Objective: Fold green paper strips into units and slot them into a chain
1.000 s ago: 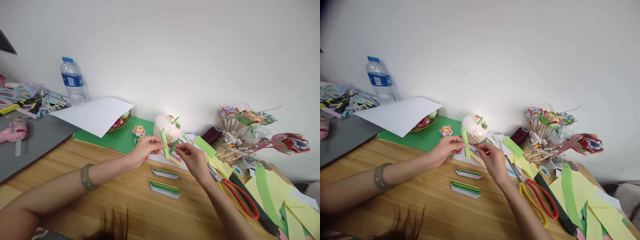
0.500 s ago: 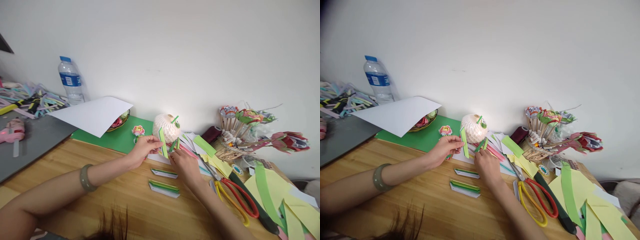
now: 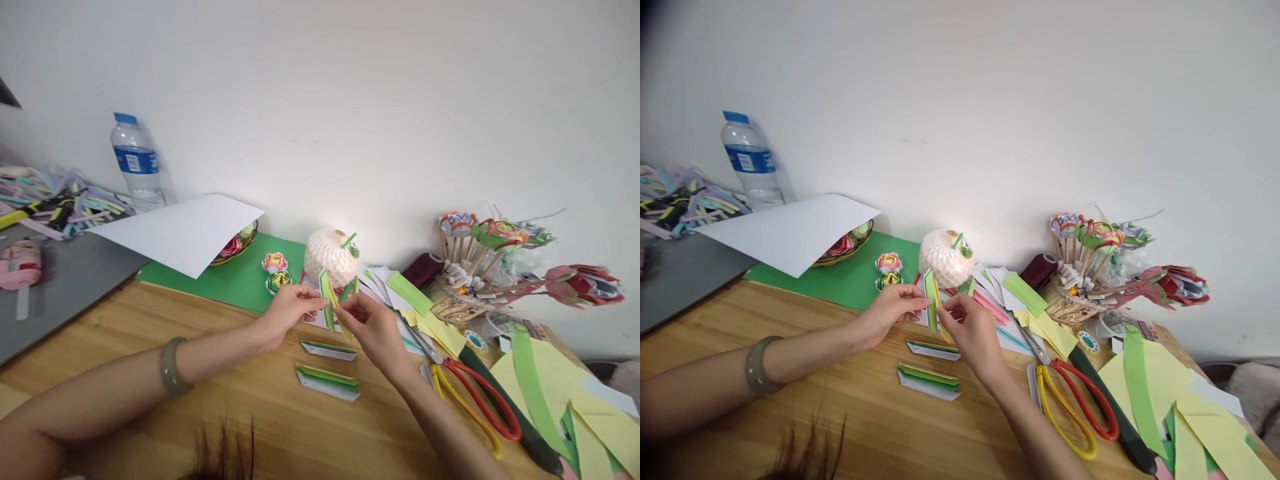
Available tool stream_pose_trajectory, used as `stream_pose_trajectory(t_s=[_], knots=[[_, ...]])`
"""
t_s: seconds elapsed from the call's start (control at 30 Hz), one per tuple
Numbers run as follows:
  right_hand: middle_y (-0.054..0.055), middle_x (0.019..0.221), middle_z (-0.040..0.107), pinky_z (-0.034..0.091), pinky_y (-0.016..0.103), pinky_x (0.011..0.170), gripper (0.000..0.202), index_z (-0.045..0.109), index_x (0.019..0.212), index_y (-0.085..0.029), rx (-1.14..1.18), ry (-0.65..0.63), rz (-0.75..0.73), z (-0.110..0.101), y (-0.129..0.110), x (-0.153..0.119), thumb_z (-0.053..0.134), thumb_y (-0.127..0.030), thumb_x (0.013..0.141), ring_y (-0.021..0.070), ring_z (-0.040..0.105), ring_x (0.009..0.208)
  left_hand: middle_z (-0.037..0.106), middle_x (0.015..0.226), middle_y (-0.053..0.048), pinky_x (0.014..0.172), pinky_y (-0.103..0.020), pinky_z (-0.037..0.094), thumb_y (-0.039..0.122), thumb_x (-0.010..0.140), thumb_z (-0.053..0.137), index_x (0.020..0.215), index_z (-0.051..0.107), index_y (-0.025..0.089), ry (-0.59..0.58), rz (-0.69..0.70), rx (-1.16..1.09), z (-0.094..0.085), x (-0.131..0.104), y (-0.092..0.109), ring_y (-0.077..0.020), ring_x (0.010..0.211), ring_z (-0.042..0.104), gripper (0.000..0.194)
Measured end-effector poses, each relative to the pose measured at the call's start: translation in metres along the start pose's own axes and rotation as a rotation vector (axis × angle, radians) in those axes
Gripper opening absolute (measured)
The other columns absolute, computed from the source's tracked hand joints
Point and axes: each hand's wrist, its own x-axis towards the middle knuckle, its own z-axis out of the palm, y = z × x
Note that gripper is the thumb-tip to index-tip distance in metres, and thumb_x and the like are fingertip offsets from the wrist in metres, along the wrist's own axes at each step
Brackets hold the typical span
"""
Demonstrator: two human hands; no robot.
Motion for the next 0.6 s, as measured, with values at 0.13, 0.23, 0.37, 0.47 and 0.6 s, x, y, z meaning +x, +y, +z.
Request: stream_pose_trajectory(t_s=[0.13,0.23,0.37,0.47,0.6], knots=[[0.002,0.074,0.064,0.046,0.027,0.061,0.027,0.061,0.076,-0.018,0.220,-0.059,0.042,0.0026,0.0024,0.0022,0.066,-0.043,0.070,0.0155,0.058,0.067,0.056,0.063,0.000,0.060,-0.024,0.043,0.038,0.051,0.079,0.062,0.062,0.014,-0.007,-0.006,-0.005,-0.0002,0.0005,-0.0014,-0.0112,0.062,0.051,0.031],[0.004,0.079,0.066,0.047,0.029,0.065,0.028,0.063,0.078,-0.018,0.274,-0.066,0.062,0.0038,0.0024,0.0030,0.066,-0.044,0.069,0.0164,0.059,0.072,0.057,0.063,0.000,0.063,-0.026,0.044,0.037,0.051,0.080,0.061,0.063,0.014,-0.020,-0.010,-0.034,-0.0005,0.0009,-0.0025,-0.0115,0.063,0.052,0.031],[0.003,0.078,0.066,0.048,0.029,0.067,0.025,0.064,0.077,-0.018,0.330,-0.039,0.091,0.0022,0.0016,0.0041,0.069,-0.040,0.066,0.0162,0.060,0.071,0.058,0.064,0.000,0.065,-0.026,0.044,0.036,0.051,0.080,0.061,0.064,0.013,-0.033,-0.015,-0.055,-0.0008,0.0009,-0.0015,-0.0114,0.064,0.053,0.030],[0.002,0.078,0.066,0.048,0.029,0.071,0.023,0.064,0.077,-0.017,0.384,-0.037,0.121,0.0007,0.0000,0.0043,0.069,-0.038,0.067,0.0159,0.060,0.074,0.059,0.065,0.000,0.063,-0.026,0.045,0.035,0.050,0.081,0.062,0.064,0.013,-0.031,-0.007,-0.045,-0.0005,0.0007,-0.0011,-0.0111,0.064,0.053,0.030],[0.001,0.080,0.064,0.046,0.027,0.067,0.026,0.062,0.079,-0.017,0.409,-0.063,0.147,0.0029,-0.0019,0.0032,0.069,-0.040,0.068,0.0144,0.058,0.073,0.059,0.066,0.000,0.060,-0.025,0.044,0.036,0.052,0.080,0.062,0.064,0.013,-0.056,0.011,-0.023,0.0004,0.0001,-0.0029,-0.0108,0.063,0.052,0.030]])
